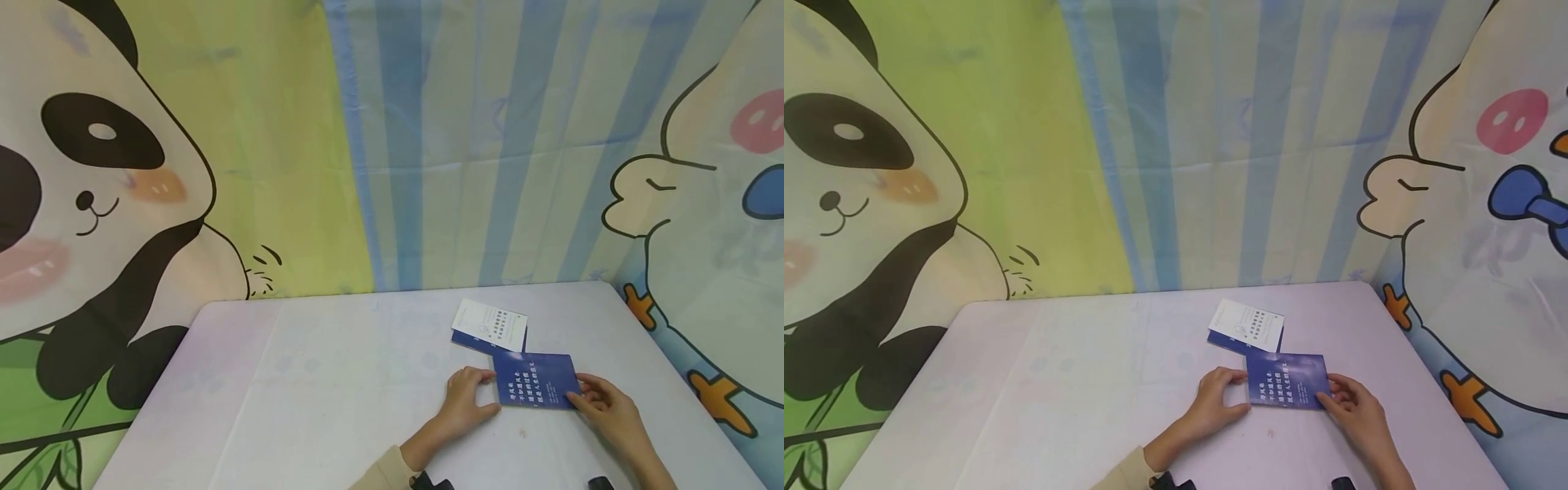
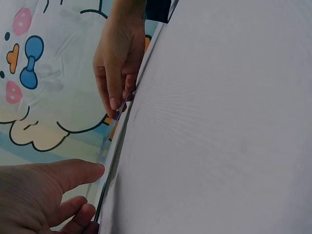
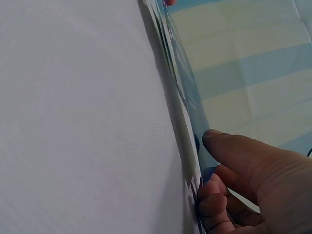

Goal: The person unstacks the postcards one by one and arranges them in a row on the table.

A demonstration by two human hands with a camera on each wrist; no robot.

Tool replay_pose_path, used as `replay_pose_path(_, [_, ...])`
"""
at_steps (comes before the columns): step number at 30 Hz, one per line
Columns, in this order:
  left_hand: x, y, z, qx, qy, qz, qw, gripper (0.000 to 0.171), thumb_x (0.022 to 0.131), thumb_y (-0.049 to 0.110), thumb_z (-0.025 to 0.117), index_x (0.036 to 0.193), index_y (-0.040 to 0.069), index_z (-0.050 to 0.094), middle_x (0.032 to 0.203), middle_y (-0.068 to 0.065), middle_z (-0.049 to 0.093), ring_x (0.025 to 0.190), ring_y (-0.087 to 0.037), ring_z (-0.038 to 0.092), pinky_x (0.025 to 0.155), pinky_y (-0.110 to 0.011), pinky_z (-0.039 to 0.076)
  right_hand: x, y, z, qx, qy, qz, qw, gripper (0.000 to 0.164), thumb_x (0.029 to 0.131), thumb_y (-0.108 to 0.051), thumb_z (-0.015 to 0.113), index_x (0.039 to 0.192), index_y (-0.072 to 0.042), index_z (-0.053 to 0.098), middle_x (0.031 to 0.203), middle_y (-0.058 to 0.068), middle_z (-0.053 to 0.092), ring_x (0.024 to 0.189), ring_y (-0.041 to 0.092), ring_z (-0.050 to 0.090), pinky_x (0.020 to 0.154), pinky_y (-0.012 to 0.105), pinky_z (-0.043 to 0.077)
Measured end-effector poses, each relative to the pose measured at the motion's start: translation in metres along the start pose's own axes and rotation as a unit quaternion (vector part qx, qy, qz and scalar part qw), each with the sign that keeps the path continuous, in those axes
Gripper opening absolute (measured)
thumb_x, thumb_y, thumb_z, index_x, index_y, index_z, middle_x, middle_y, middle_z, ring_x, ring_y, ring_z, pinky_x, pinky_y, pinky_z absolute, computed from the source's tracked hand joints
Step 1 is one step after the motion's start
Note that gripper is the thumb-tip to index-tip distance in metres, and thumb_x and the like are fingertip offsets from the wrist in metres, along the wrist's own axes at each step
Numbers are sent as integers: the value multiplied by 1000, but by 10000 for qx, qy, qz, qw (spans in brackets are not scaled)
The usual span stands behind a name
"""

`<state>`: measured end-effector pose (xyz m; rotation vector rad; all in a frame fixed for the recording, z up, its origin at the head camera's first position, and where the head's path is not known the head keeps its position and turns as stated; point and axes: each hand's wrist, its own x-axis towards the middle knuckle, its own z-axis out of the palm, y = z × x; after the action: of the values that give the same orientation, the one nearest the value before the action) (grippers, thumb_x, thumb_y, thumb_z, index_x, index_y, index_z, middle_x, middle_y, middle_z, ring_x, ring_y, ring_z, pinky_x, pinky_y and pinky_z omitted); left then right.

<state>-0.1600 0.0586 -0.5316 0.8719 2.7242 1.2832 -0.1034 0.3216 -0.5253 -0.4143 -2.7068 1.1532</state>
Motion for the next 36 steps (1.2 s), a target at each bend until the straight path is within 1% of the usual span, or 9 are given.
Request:
replay_pose_path(3, [0, 3, 3, 86, -77, -22, 9999, 50, 80, 22, 78, 125, 12, 59, 112, 6, 58, 110, -9, 48, 107, -36, 31, 2, 4, -2, -122, -23, 93, 9999, 51, 89, -20, 72, 129, 7, 54, 102, 17, 61, 74, 2, 48, 61, 15, 47])
replay_pose_path(7, [-1, 6, 8, 316, -132, -63, 9994, 50, 79, 26, 79, 124, 13, 62, 115, 5, 53, 113, -10, 45, 108, -36, 30, 3, 8, -5, -206, 36, 91, 9997, 49, 89, -18, 71, 128, 7, 55, 103, 18, 62, 74, 2, 48, 61, 15, 46])
replay_pose_path(9, [-1, 7, 10, 418, -190, -67, 9989, 51, 78, 27, 79, 124, 12, 63, 119, 4, 50, 116, -12, 42, 109, -37, 28, 2, 8, -7, -226, 93, 5, 9997, 48, 88, -16, 72, 126, 7, 56, 102, 18, 62, 73, 1, 47, 60, 16, 45])
replay_pose_path(13, [-1, 10, 13, 498, -311, -34, 9983, 52, 79, 27, 79, 125, 10, 62, 128, 2, 44, 123, -15, 37, 110, -38, 26, 2, 8, -8, -303, 276, -350, 9985, 44, 85, -9, 73, 122, 9, 58, 96, 17, 62, 71, -1, 44, 58, 16, 42])
replay_pose_path(16, [-1, 10, 13, 603, -284, 73, 9978, 52, 79, 27, 79, 125, 9, 62, 129, 0, 44, 124, -17, 37, 109, -38, 27, 2, 9, -7, -402, 351, -444, 9976, 42, 84, -6, 73, 120, 10, 59, 94, 16, 61, 69, 1, 43, 57, 18, 41])
replay_pose_path(20, [-2, 10, 12, 898, -244, 254, 9953, 52, 79, 30, 78, 124, 10, 62, 129, -1, 46, 124, -17, 38, 108, -37, 29, 0, 9, -6, -507, 267, -328, 9978, 38, 84, -5, 71, 118, 11, 61, 90, 13, 55, 69, 8, 42, 57, 20, 37])
replay_pose_path(24, [-4, 9, 12, 1100, -325, 310, 9929, 50, 81, 34, 76, 125, 13, 61, 129, 1, 45, 123, -17, 37, 108, -37, 30, 0, 10, -5, -579, 214, -291, 9977, 38, 84, -4, 71, 118, 11, 62, 90, 12, 51, 70, 11, 42, 56, 21, 36])
replay_pose_path(30, [-4, 9, 11, 1083, -440, 284, 9927, 47, 84, 35, 74, 125, 17, 62, 130, 2, 44, 124, -17, 36, 109, -37, 29, 2, 12, -7, -618, 189, -204, 9977, 44, 84, -7, 71, 122, 13, 58, 100, 20, 52, 73, 13, 45, 58, 20, 39])
replay_pose_path(36, [-4, 9, 11, 1150, -464, 326, 9917, 44, 85, 34, 73, 124, 19, 63, 129, 3, 44, 124, -17, 36, 109, -38, 29, 2, 12, -13, -609, 2, -46, 9981, 43, 87, -10, 68, 122, 13, 57, 102, 22, 52, 74, 16, 49, 58, 20, 41])
